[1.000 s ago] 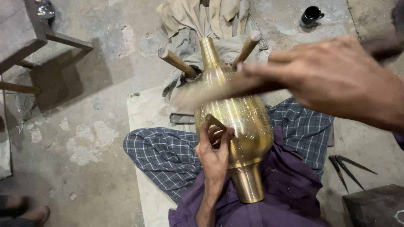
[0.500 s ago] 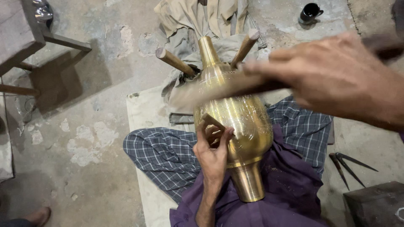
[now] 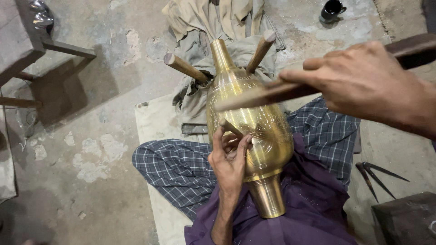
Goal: The person sits cross-legged on the floor with a large brass vessel resting against their body. They hold a chisel against the vessel surface and repeatedly strike it with a wooden mallet, repositioning the chisel to engrave decorative patterns into the brass.
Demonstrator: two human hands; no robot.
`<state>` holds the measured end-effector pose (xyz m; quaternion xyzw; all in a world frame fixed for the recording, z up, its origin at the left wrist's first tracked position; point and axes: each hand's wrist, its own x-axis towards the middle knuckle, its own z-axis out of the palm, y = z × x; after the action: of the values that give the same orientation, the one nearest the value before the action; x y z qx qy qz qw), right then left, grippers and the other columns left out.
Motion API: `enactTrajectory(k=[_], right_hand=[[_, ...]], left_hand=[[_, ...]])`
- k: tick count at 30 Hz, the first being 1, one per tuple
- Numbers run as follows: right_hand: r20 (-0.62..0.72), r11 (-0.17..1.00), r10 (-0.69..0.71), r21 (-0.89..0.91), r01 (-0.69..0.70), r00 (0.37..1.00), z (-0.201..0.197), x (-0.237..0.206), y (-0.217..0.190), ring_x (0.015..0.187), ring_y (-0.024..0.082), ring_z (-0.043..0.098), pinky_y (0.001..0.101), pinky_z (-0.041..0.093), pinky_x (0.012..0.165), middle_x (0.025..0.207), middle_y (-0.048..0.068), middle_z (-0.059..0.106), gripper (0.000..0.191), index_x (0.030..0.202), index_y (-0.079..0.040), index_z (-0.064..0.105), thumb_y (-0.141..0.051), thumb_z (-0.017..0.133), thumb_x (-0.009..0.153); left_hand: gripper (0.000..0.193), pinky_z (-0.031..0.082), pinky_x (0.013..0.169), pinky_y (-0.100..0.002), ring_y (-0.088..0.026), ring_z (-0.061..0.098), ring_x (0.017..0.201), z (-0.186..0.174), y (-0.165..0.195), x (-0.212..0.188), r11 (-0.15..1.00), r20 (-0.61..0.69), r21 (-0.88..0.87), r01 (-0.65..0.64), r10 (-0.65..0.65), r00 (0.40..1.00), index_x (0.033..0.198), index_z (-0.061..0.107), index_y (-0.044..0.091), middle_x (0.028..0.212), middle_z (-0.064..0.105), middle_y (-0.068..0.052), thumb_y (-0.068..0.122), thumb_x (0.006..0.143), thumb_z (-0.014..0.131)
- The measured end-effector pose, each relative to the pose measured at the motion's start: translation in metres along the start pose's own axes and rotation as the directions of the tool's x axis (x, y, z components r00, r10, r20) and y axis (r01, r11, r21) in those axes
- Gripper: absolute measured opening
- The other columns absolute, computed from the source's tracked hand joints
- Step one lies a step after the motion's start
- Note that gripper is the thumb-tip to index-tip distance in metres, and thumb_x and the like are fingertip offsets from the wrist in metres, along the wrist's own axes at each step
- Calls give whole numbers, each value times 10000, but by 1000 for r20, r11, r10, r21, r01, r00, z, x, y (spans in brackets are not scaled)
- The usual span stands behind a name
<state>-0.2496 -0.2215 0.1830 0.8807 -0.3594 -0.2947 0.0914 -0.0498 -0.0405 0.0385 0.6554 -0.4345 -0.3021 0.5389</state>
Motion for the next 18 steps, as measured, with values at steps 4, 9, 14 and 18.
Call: enactTrajectory(k=[4, 9, 14, 18], right_hand=[[-40, 997, -58, -48, 56, 998, 5, 4, -6, 636, 64, 685, 237, 557, 561, 1046, -54, 749, 617, 1560, -455, 431, -132, 503, 1040], [-386, 949, 1, 292, 121, 922, 2, 3, 3, 665, 109, 674, 257, 539, 465, 1120, -38, 737, 632, 1533, -352, 499, -93, 556, 959], [-396, 993, -108, -82, 82, 912, -13, -5, 6, 668, 82, 692, 250, 551, 511, 1042, -42, 768, 575, 1472, -421, 530, -162, 555, 959], [-275, 978, -15, 194, 71, 961, -27, -7, 1, 703, 59, 681, 249, 527, 522, 1009, -106, 743, 577, 1546, -392, 506, -171, 558, 1015]], left_hand=[[527, 689, 705, -326, -246, 828, 883, 0, 4, -1, 1000, 1, -15, 14, -14, 1000, 1441, 467, 53, 1021, 795, -179, 49, 970, 703], [538, 699, 713, -336, -242, 817, 912, -1, 7, -3, 1000, -8, -9, 3, -3, 1000, 1447, 452, 54, 1037, 778, -160, 35, 962, 685], [513, 734, 710, -333, -237, 822, 919, -1, 6, -3, 1000, -7, 27, 1, -1, 1000, 1418, 473, 55, 1022, 785, -149, 38, 957, 698], [476, 702, 719, -334, -233, 832, 911, -3, 10, 0, 999, 15, -3, 39, -39, 999, 1409, 486, 58, 1024, 801, -146, 57, 985, 701]])
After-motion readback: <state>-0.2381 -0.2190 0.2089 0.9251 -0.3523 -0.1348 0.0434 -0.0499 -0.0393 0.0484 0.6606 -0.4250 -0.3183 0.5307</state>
